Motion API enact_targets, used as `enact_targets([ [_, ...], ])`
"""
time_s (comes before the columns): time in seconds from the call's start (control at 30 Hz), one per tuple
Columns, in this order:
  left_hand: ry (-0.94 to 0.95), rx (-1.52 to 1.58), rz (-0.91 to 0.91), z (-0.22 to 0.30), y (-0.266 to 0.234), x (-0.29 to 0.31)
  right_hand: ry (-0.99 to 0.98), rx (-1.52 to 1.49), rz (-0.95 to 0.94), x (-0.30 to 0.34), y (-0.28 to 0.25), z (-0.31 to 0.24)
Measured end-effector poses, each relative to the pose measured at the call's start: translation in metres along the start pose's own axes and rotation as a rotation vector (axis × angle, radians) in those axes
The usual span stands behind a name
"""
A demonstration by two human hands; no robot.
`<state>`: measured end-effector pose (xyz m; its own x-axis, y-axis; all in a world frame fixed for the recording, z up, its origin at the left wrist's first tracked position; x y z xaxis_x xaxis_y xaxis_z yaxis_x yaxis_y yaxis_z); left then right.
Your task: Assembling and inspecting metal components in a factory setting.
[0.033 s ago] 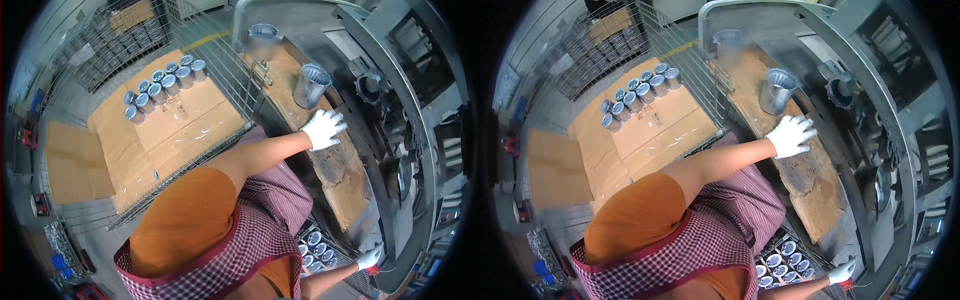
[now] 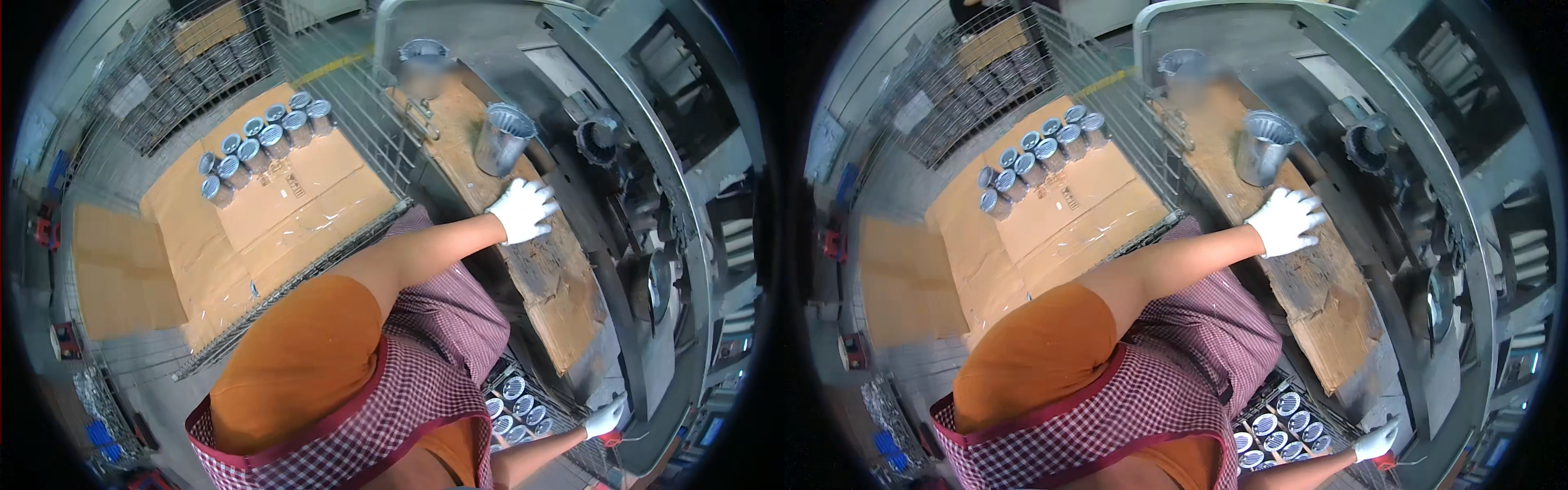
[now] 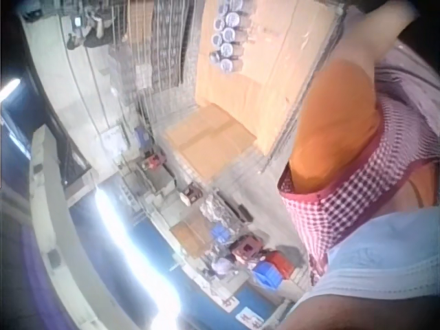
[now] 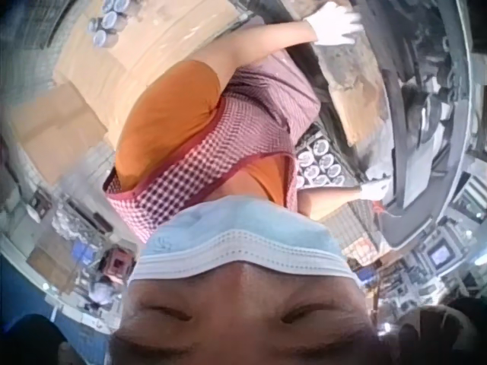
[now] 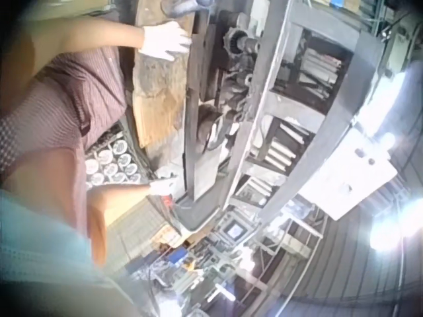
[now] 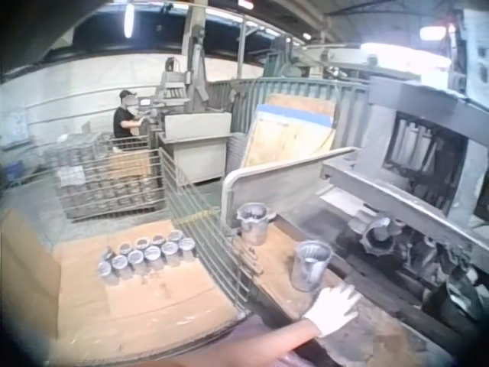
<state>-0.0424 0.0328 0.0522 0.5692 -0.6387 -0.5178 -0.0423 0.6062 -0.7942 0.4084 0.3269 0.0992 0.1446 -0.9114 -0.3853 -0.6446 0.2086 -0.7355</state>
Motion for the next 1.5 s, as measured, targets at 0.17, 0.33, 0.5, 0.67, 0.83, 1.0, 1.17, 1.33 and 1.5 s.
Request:
enact_targets([
  [0.17,0.033,-0.019,0.077,0.021,-0.013,-0.019,0.087,0.097,0.03,0.004,-0.021,0.027],
  [0.33,0.009,-0.131,-0.194,0.006,0.004,-0.021,0.008,-0.131,0.097,0.009,0.0,0.008],
  [0.5,-0.001,-0.089,-0.166,0.008,-0.004,-0.017,-0.203,0.133,0.202,0.02,0.002,-0.024],
  [0.67,0.017,-0.201,-0.001,0.003,-0.002,-0.007,-0.127,0.104,0.095,0.015,0.002,-0.028],
  [0.83,0.036,-0.244,-0.238,0.005,0.024,-0.013,-0.115,0.098,0.11,0.021,-0.016,-0.024],
  [1.0,0.116,-0.197,-0.03,0.007,0.007,-0.012,-0.135,0.144,0.127,0.019,-0.006,-0.032],
  [1.17,0.112,-0.221,-0.18,-0.008,0.022,-0.016,-0.126,0.131,0.116,0.018,-0.008,-0.035],
  [1.33,0.147,-0.196,0.032,0.012,0.005,-0.013,-0.12,0.123,0.11,0.019,-0.011,-0.033],
  [1.5,0.134,-0.192,0.008,0.011,0.008,-0.012,-0.107,0.13,0.094,0.019,-0.012,-0.033],
])
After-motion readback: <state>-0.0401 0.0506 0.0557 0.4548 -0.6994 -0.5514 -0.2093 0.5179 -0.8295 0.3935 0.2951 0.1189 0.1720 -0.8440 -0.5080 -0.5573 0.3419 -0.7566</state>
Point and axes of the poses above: each hand's wrist, its own x-axis away from the middle knuckle, its own y-axis out of the palm, z = x × y, the point moved 6 cm from there along -x, towards the middle knuckle, and after that the axes turned 4 degrees about -y, right-handed, at the moved point
